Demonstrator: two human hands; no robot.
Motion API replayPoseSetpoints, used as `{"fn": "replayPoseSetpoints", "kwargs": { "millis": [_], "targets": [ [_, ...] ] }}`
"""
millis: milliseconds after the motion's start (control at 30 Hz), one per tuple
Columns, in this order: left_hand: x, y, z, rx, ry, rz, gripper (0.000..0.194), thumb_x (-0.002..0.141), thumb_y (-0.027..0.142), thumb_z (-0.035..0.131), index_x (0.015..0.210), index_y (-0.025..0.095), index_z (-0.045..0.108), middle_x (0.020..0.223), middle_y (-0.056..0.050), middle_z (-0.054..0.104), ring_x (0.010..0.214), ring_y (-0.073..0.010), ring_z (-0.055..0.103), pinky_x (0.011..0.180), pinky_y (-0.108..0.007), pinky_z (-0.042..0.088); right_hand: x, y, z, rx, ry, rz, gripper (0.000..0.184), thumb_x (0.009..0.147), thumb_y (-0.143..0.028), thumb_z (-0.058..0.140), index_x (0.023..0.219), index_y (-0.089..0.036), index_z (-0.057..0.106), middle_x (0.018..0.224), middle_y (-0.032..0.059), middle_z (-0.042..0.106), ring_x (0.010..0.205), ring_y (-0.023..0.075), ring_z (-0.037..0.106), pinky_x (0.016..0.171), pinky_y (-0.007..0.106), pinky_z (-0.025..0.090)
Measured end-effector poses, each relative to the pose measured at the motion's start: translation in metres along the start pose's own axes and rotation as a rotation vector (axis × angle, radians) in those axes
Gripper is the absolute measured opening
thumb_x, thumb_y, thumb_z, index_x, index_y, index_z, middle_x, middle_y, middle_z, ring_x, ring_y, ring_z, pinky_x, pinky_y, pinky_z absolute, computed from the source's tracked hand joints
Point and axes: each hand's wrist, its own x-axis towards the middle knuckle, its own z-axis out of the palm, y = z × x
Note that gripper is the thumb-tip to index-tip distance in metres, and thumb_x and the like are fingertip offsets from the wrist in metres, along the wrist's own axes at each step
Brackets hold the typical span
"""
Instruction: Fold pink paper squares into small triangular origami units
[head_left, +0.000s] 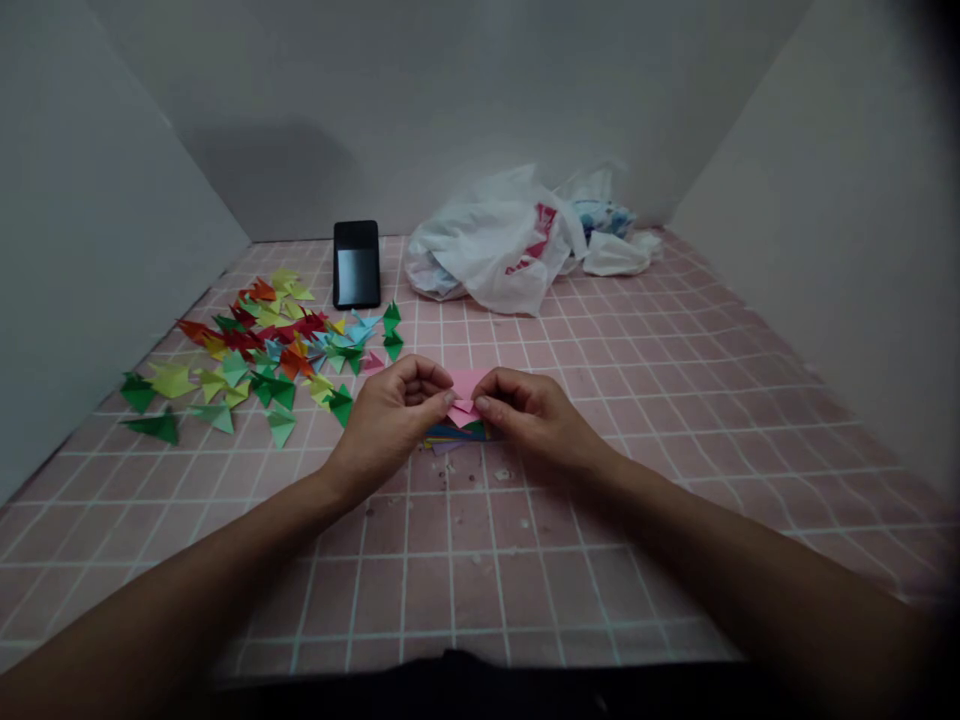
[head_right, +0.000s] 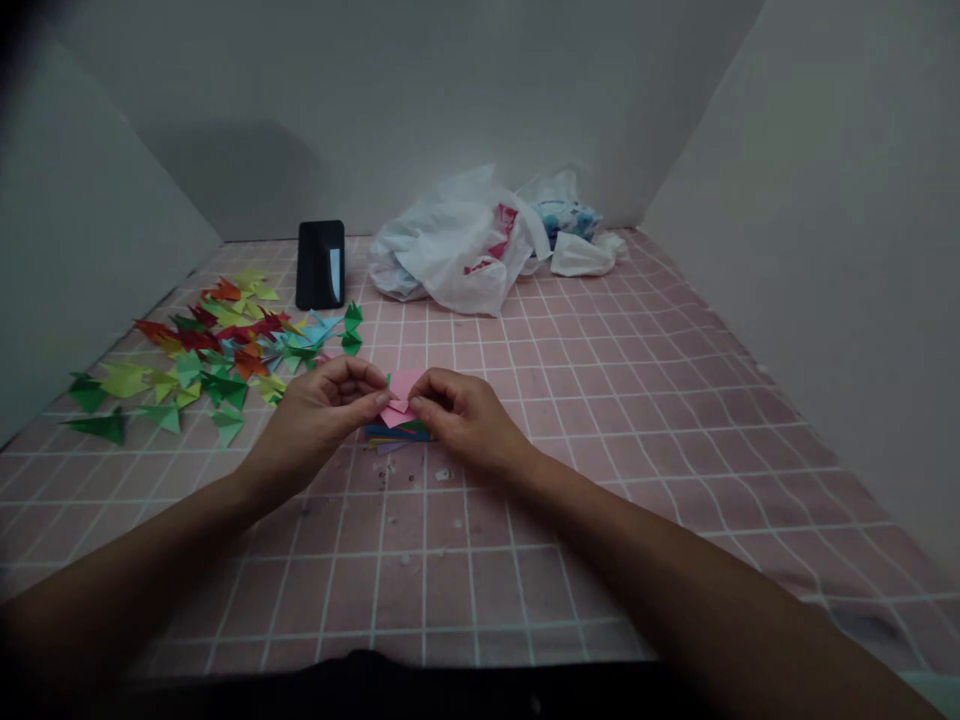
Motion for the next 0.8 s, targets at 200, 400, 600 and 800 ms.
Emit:
{"fn": "replayPoseSetpoints", "kwargs": {
  "millis": [200, 400, 600, 800],
  "targets": [
    [0.0007, -0.0032, -0.0006, 0.02, -0.011, 0.033, 0.016, 0.074, 0.021, 0.074, 0.084, 0.016, 0.062, 0.074, 0.002, 0.065, 0.069, -0.0103, 0.063, 0.067, -0.023, 0.052, 0.0, 0.0008, 0.0014, -0.025, 0.0, -0.009, 0.014, 0.088, -0.025, 0.054, 0.076, -0.018, 0.057, 0.069, -0.002, 0.053, 0.063, 0.0121, 0.046, 0.06, 0.027, 0.035],
    [-0.001, -0.0052, 0.0006, 0.076, 0.027, 0.091, 0.013, 0.075, 0.02, 0.072, 0.082, 0.016, 0.062, 0.074, 0.002, 0.063, 0.067, -0.01, 0.061, 0.065, -0.023, 0.05, -0.0002, -0.0008, 0.0012, 0.072, -0.018, 0.024, 0.02, 0.09, -0.033, 0.055, 0.078, -0.017, 0.058, 0.07, -0.0016, 0.053, 0.064, 0.0123, 0.047, 0.061, 0.028, 0.036],
    [-0.0034, -0.0071, 0.0018, 0.165, 0.024, 0.162, 0.009, 0.078, 0.019, 0.069, 0.081, 0.018, 0.062, 0.075, 0.002, 0.064, 0.069, -0.0111, 0.061, 0.065, -0.024, 0.05, 0.0008, -0.0008, 0.0018, 0.027, -0.019, 0.026, 0.016, 0.084, -0.031, 0.064, 0.077, -0.016, 0.062, 0.069, -0.0018, 0.055, 0.065, 0.0121, 0.046, 0.061, 0.027, 0.035],
    [0.0, -0.0041, -0.0011, 0.086, -0.01, 0.11, 0.011, 0.08, 0.023, 0.069, 0.086, 0.017, 0.062, 0.076, 0.001, 0.065, 0.07, -0.0111, 0.064, 0.066, -0.024, 0.052, 0.0, -0.0025, 0.0016, -0.033, -0.009, -0.006, 0.011, 0.085, -0.025, 0.059, 0.078, -0.017, 0.061, 0.07, -0.002, 0.054, 0.065, 0.0123, 0.046, 0.062, 0.028, 0.035]
  ]
}}
